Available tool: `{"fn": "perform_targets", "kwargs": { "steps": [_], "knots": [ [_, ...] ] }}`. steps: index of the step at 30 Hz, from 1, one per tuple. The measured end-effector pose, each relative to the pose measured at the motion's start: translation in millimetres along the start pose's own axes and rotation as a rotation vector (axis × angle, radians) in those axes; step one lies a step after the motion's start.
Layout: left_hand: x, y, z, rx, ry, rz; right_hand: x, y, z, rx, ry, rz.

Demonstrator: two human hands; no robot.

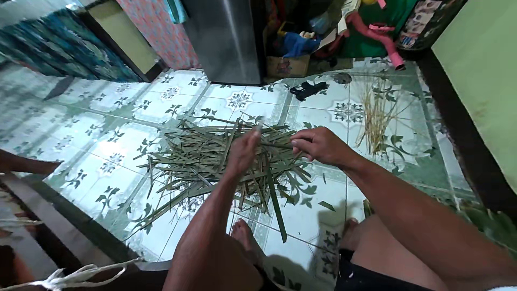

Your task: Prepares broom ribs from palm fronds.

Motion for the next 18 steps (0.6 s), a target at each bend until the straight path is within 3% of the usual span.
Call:
{"fn": "perform_targets", "kwargs": {
  "steps": [2, 6, 10, 15, 18],
  "knots": [
    [9.0, -7.3, -6.4, 0.009, 0.066, 0.065, 0.0, 0.4, 2.2, 0.003, -0.014, 0.006],
    [-11.8, 4.3, 5.8, -0.032, -0.051, -0.042, -0.7, 0.0, 1.2, 0.016, 0.004, 0.023],
    [8.5, -6.5, -9.0, 0.002, 0.103, 0.033, -1.4, 1.6, 4.7, 0.024, -0.015, 0.041],
    [-19.8, 3.6, 5.6, -0.043, -0.095, -0.095, -1.9, -1.3, 3.8, 0.001, -0.032, 0.042],
    [0.6, -7.9, -5.2, 0.002, 0.099, -0.020, -0.8, -1.9, 3.5, -0.005, -0.042, 0.020]
  ]
}}
Point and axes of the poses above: each hand's wrist, its own y-axis away from the middle knuckle, its own x-axis out of the back of the hand, z = x × y, the point moved 2 cm from there along -y, towards the middle knuckle, and after that the axes turned 4 degrees about x, right-handed, at the moved point
